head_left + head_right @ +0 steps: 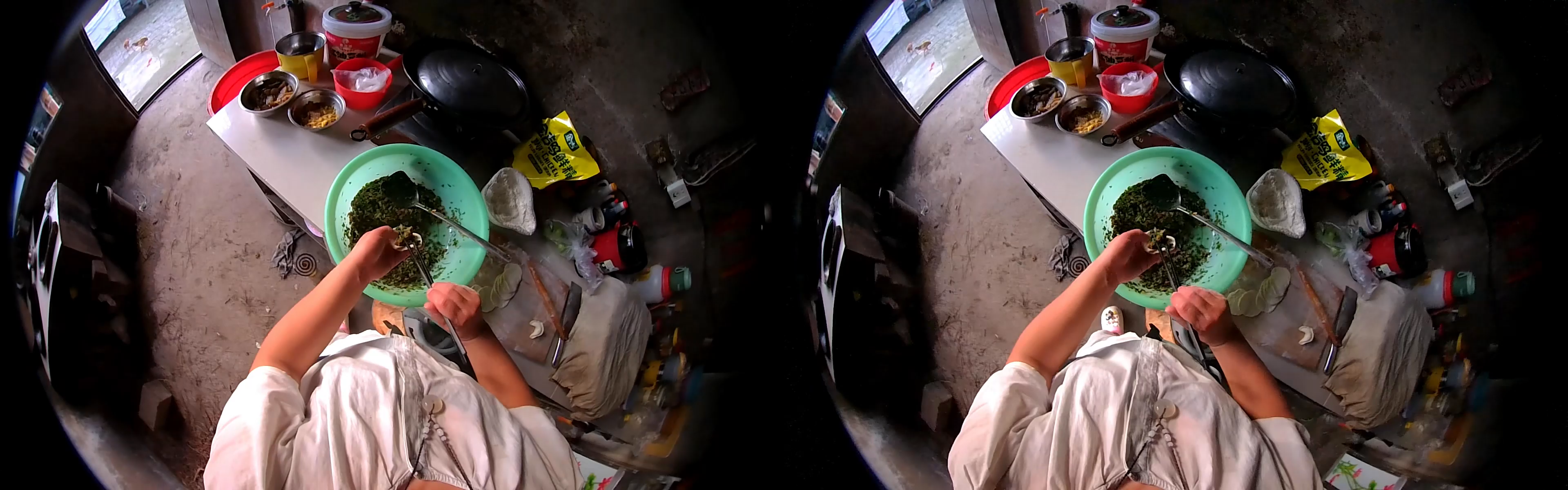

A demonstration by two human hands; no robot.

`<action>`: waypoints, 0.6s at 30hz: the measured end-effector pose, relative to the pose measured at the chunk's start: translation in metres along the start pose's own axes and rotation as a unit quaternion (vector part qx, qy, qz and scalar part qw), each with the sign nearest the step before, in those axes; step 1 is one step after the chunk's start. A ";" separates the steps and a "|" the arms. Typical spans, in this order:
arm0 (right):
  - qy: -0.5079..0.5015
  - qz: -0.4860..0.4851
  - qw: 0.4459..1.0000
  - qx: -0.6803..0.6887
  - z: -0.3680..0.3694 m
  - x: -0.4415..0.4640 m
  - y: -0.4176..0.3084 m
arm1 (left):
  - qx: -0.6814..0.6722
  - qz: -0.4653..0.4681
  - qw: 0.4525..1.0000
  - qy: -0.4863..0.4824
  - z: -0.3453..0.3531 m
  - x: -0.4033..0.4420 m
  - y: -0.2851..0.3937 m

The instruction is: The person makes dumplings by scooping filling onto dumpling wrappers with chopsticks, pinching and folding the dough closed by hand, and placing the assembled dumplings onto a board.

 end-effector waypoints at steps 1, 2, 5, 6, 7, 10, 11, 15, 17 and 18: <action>-0.012 -0.026 1.000 -0.011 0.000 0.000 -0.001 | -0.002 0.000 1.000 0.000 0.002 0.001 0.001; -0.020 -0.036 0.999 -0.018 -0.001 -0.001 0.000 | -0.033 -0.012 0.999 -0.003 0.004 0.001 0.002; -0.034 -0.055 0.998 -0.016 -0.007 0.003 0.001 | -0.047 -0.018 0.998 -0.022 0.010 -0.005 0.007; -0.035 -0.057 0.998 -0.015 -0.011 0.005 0.001 | -0.027 -0.013 0.999 -0.037 0.010 -0.006 0.009; -0.038 -0.066 0.997 0.005 -0.015 0.008 0.000 | -0.028 -0.011 0.999 -0.037 0.001 -0.002 0.009; -0.034 -0.063 0.996 0.057 -0.027 0.008 0.007 | -0.044 -0.025 0.990 -0.132 -0.012 0.004 0.008; -0.028 -0.050 0.994 0.088 -0.031 0.007 0.010 | -0.047 -0.013 0.990 -0.131 -0.013 0.003 0.009; 0.230 0.303 0.876 0.295 -0.050 -0.007 0.032 | -0.035 0.024 0.991 -0.129 -0.001 -0.019 0.022; 0.331 0.453 0.755 0.339 -0.049 -0.006 0.052 | -0.016 0.023 0.992 -0.121 0.004 -0.028 0.023; 0.332 0.496 0.705 0.384 -0.046 -0.005 0.059 | 0.003 0.020 0.993 -0.115 0.006 -0.032 0.022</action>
Point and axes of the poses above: each hand's wrist, its own x-axis towards the middle knuckle, its own z-axis out of the palm, y = z × x, the point moved 3 cm from there along x, towards the middle knuckle, and after that the axes turned 1 degree about -x, right-handed, at the moved point
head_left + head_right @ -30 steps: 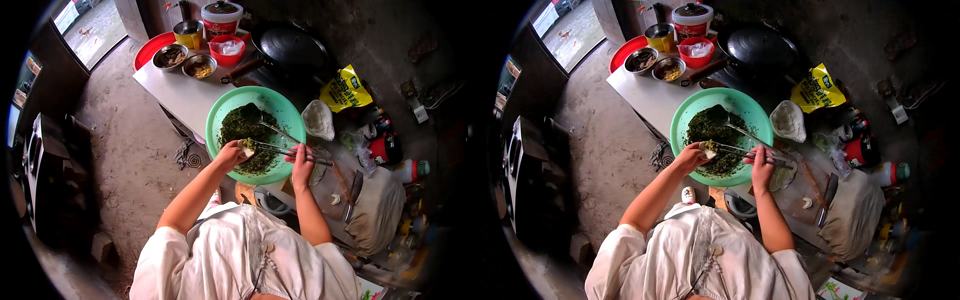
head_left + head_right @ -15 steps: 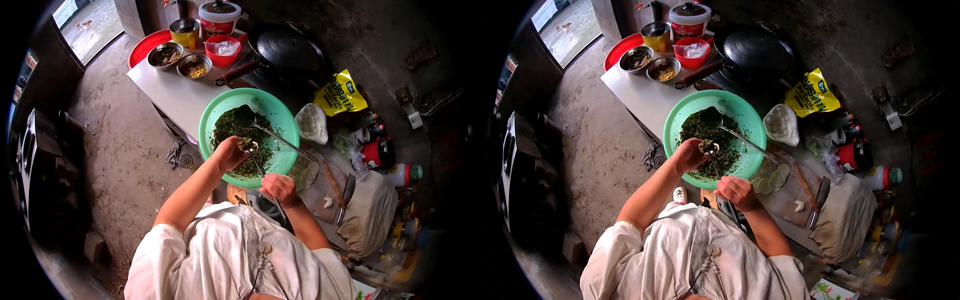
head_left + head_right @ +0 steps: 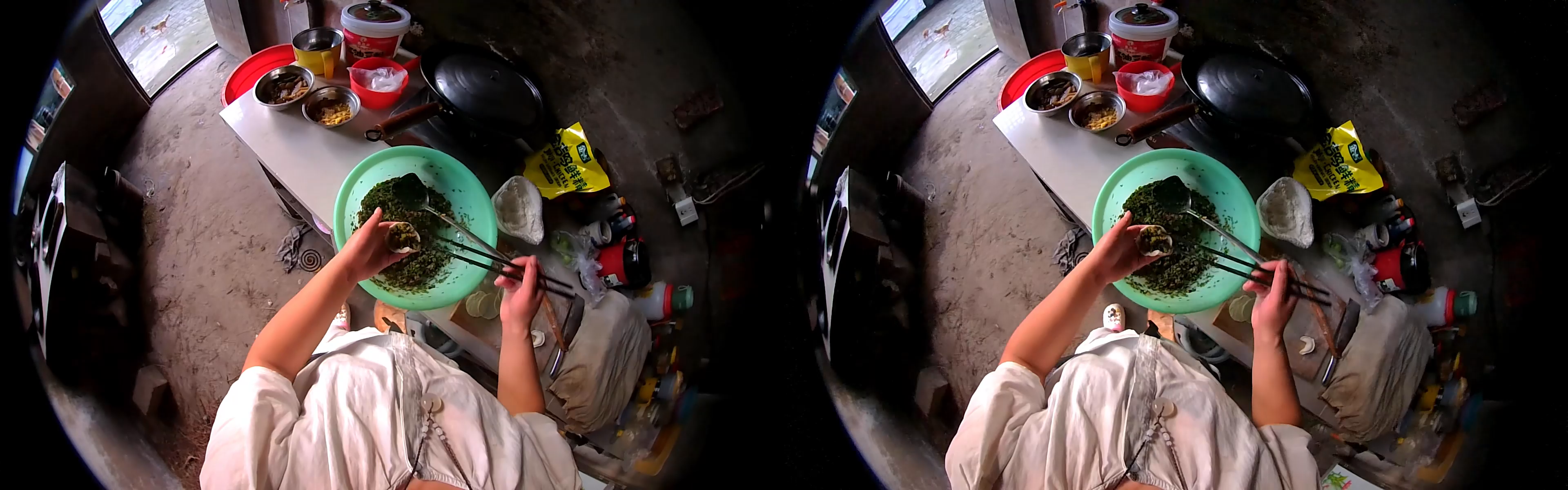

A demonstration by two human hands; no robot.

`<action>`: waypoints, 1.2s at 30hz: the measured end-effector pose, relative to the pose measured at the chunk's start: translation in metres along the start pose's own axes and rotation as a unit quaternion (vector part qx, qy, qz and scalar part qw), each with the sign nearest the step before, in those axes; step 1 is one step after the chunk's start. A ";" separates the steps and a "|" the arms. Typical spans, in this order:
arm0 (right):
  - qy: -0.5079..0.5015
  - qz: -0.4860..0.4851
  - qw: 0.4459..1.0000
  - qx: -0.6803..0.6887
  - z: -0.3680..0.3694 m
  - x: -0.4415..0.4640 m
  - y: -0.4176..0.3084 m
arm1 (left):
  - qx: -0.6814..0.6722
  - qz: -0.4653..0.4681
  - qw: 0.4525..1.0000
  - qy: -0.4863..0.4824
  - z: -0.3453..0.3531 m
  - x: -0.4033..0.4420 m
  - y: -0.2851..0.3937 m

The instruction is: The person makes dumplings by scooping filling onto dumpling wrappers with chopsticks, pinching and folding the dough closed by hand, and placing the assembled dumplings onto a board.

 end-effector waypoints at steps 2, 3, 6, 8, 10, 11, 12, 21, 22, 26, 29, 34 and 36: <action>0.007 0.052 0.998 0.019 -0.004 0.011 0.014 | 0.021 -0.005 1.000 0.006 0.003 -0.003 -0.001; 0.012 0.105 0.994 0.036 -0.007 0.015 0.026 | 0.010 -0.008 1.000 -0.019 0.006 -0.004 -0.003; -0.004 0.140 0.987 0.079 -0.019 0.025 0.049 | 0.005 -0.019 0.999 -0.040 0.014 -0.009 -0.003; 0.002 0.170 0.979 0.116 -0.024 0.029 0.064 | 0.010 -0.028 0.999 -0.037 0.020 -0.013 -0.002; 0.032 0.246 0.953 0.177 -0.027 0.029 0.078 | 0.019 -0.045 0.998 -0.032 0.024 -0.016 -0.002; 0.031 0.246 0.952 0.178 -0.028 0.029 0.082 | 0.020 -0.045 0.998 -0.031 0.024 -0.017 -0.003; 0.034 0.255 0.950 0.179 -0.028 0.028 0.086 | 0.021 -0.045 0.998 -0.037 0.025 -0.017 -0.003; 0.046 0.214 0.958 0.185 -0.019 0.018 0.092 | 0.050 -0.047 0.997 -0.020 0.029 -0.022 -0.005; 0.053 0.209 0.959 0.182 -0.019 0.018 0.091 | 0.056 -0.049 0.997 -0.006 0.028 -0.022 -0.006; 0.072 0.190 0.964 0.172 -0.017 0.015 0.089 | 0.064 -0.045 0.997 0.014 0.035 -0.026 -0.006; 0.067 0.183 0.965 0.176 -0.017 0.014 0.091 | 0.065 -0.040 0.997 -0.003 0.033 -0.025 -0.006; 0.107 0.206 0.945 0.231 -0.027 0.019 0.100 | 0.054 -0.038 0.997 -0.028 0.023 -0.024 -0.005; 0.111 0.149 0.974 0.127 -0.032 0.020 0.093 | 0.054 -0.036 0.998 -0.025 0.021 -0.027 -0.003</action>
Point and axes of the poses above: each hand's wrist, its own x-axis towards the middle knuckle, its own z-axis out of the palm, y = z × x, the point moved 3 cm from there along x, towards the middle knuckle, and after that the axes turned 1 degree about -x, right-handed, at the moved point
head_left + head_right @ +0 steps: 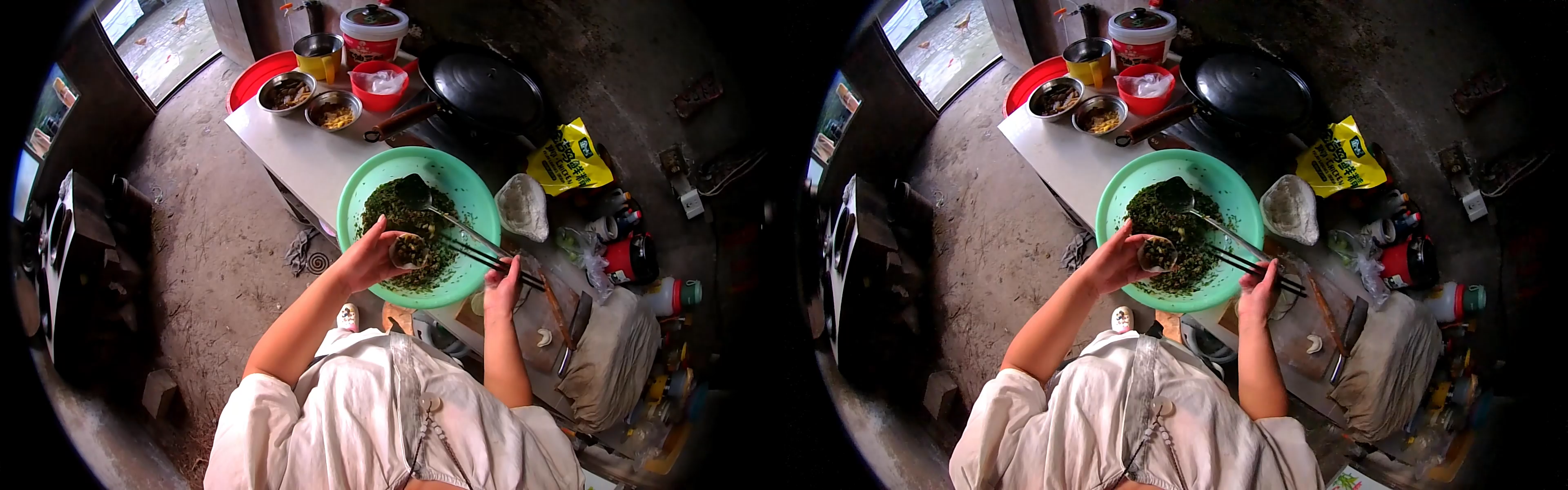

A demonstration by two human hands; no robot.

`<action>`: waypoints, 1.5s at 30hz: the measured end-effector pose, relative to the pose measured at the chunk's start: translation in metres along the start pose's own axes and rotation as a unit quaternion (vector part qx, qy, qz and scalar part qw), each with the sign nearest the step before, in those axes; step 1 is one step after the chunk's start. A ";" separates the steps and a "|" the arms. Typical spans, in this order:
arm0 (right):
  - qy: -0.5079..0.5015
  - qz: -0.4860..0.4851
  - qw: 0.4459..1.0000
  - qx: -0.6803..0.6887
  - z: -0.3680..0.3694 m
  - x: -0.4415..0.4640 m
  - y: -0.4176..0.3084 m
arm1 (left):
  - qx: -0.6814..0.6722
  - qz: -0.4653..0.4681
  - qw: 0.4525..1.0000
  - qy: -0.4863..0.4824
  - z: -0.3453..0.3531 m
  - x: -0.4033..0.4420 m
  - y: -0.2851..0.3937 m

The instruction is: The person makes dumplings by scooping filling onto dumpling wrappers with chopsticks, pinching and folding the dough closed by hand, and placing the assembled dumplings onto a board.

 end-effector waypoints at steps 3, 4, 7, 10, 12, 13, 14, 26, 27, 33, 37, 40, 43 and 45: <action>0.006 -0.063 0.996 -0.062 0.002 -0.009 -0.017 | 0.000 0.005 1.000 0.003 -0.002 -0.004 0.002; 0.004 -0.055 0.998 -0.037 0.002 -0.009 -0.019 | -0.002 0.004 1.000 0.002 -0.003 -0.005 0.002; -0.059 0.046 0.995 0.071 0.002 -0.002 -0.013 | 0.007 0.005 1.000 0.003 0.000 -0.006 0.003; -0.094 0.093 0.989 0.061 0.004 -0.003 -0.004 | -0.008 -0.003 1.000 -0.017 0.007 -0.008 0.004; -0.098 0.100 0.988 0.068 0.007 -0.007 -0.002 | -0.022 -0.009 1.000 -0.021 0.005 -0.009 0.002; -0.091 0.095 0.990 0.059 0.011 -0.011 -0.003 | -0.037 -0.015 0.999 -0.025 0.005 -0.009 0.002; -0.084 0.090 0.991 0.050 0.013 -0.013 -0.003 | -0.037 -0.015 0.999 -0.025 0.005 -0.009 0.001; -0.017 0.130 0.979 0.153 0.009 -0.008 0.007 | 0.017 -0.005 1.000 0.012 0.007 -0.017 0.001; -0.046 0.131 0.977 0.164 0.007 -0.008 0.004 | 0.018 -0.005 1.000 0.009 0.005 -0.017 0.001; 0.003 -0.083 0.993 -0.081 0.005 -0.019 -0.024 | 0.026 0.006 1.000 -0.010 0.003 -0.018 0.002; -0.023 -0.007 0.999 0.046 0.008 -0.022 -0.026 | 0.020 0.005 1.000 0.000 0.007 -0.017 0.003; -0.042 0.036 0.996 0.065 0.006 -0.016 -0.017 | 0.017 0.006 1.000 -0.002 0.008 -0.016 0.003; -0.068 0.046 0.994 0.076 0.007 -0.016 -0.012 | 0.011 0.002 1.000 -0.008 0.009 -0.015 0.003; -0.068 0.054 0.993 0.075 0.006 -0.013 -0.007 | 0.008 0.001 1.000 -0.011 0.010 -0.015 0.002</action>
Point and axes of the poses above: each hand's wrist, its own x-axis towards the middle knuckle, its own z-axis out of the palm, y = z × x, the point moved 3 cm from there along x, towards the middle knuckle, and after that the axes turned 1 degree about -x, right-handed, at the moved point
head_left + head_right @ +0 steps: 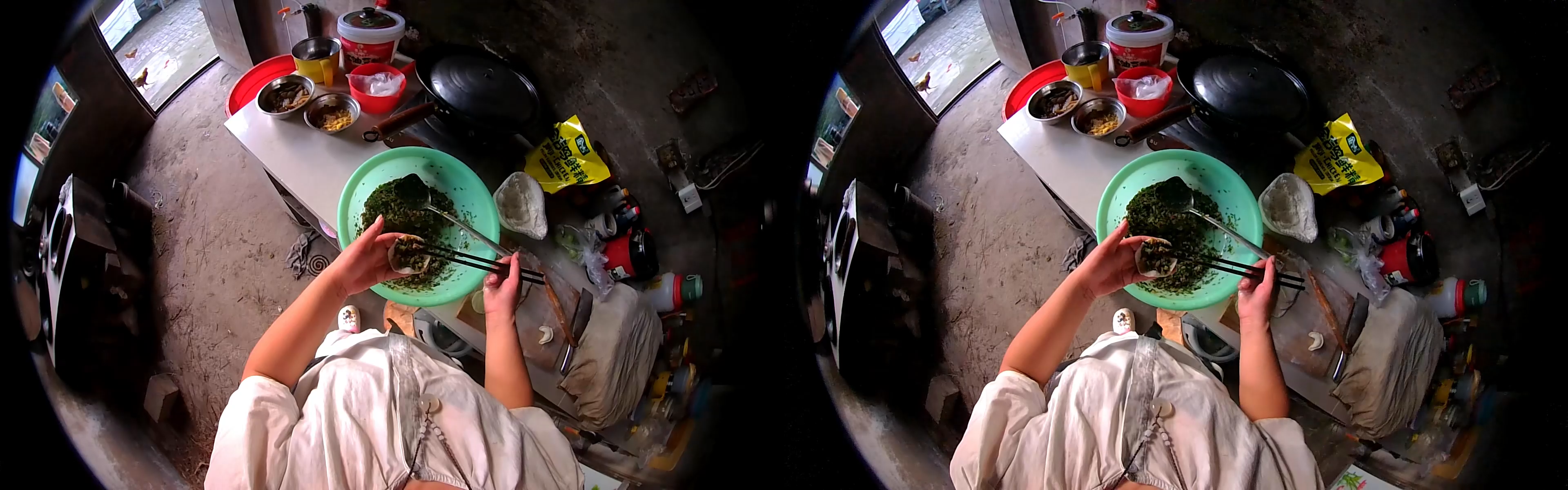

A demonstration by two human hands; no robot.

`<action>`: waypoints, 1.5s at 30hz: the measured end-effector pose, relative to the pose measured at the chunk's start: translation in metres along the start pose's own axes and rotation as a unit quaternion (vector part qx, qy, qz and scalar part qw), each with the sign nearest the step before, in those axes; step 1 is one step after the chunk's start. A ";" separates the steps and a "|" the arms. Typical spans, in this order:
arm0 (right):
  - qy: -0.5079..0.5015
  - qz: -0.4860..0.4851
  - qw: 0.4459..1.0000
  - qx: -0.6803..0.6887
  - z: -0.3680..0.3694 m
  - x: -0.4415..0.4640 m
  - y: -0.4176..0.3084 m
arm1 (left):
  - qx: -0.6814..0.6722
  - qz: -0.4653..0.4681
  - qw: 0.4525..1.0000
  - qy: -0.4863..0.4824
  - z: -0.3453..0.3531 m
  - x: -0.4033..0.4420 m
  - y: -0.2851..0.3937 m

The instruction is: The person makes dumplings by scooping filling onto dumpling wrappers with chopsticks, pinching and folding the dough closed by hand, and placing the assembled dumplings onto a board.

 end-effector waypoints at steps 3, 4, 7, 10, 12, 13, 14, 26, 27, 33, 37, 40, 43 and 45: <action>-0.002 0.014 1.000 -0.007 0.000 0.000 0.003 | -0.002 -0.004 1.000 -0.012 -0.001 0.001 0.000; -0.004 0.020 1.000 -0.014 0.000 0.000 0.005 | -0.001 -0.008 1.000 -0.022 -0.002 0.001 0.000; 0.004 0.027 0.999 -0.024 0.000 -0.001 0.005 | -0.004 -0.005 1.000 -0.005 -0.002 0.000 0.000; -0.027 0.038 0.999 0.001 0.004 -0.006 -0.002 | -0.008 0.001 1.000 -0.008 -0.001 -0.001 0.001; -0.021 0.072 0.992 0.105 0.001 -0.002 -0.008 | 0.000 0.005 1.000 -0.002 -0.001 -0.002 0.003; -0.051 0.069 0.989 0.117 -0.002 -0.001 -0.013 | 0.009 0.009 1.000 0.003 -0.001 -0.003 0.003; -0.047 0.036 0.994 0.092 -0.005 0.001 -0.017 | 0.009 0.009 1.000 0.003 -0.002 -0.002 0.003; 0.016 0.011 1.000 -0.017 0.012 -0.010 -0.003 | 0.008 -0.005 1.000 -0.001 0.002 0.001 -0.004; 0.016 0.011 1.000 -0.017 0.010 -0.010 -0.001 | 0.009 -0.010 1.000 -0.018 0.002 0.003 -0.006; -0.001 -0.001 0.997 -0.079 0.009 -0.015 -0.002 | 0.034 -0.005 0.999 -0.010 0.001 -0.001 -0.007; 0.015 0.010 0.999 -0.028 0.007 -0.009 0.000 | 0.036 -0.006 0.999 -0.012 0.003 -0.004 -0.008; 0.008 0.009 0.998 -0.065 0.005 -0.009 0.002 | 0.040 -0.005 0.999 -0.024 0.003 -0.004 -0.007; 0.013 0.028 0.999 -0.038 0.006 -0.010 0.002 | 0.044 -0.008 0.999 -0.027 0.003 -0.005 -0.007; 0.023 0.025 0.999 -0.030 0.006 -0.010 0.002 | 0.045 -0.009 0.999 -0.021 0.003 -0.005 -0.007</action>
Point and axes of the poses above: each hand's wrist, its own x-axis towards the middle knuckle, its own z-axis out of the palm, y = z × x, the point moved 3 cm from there along x, towards the middle knuckle, and after that the axes turned 1 degree about -x, right-handed, at the moved point
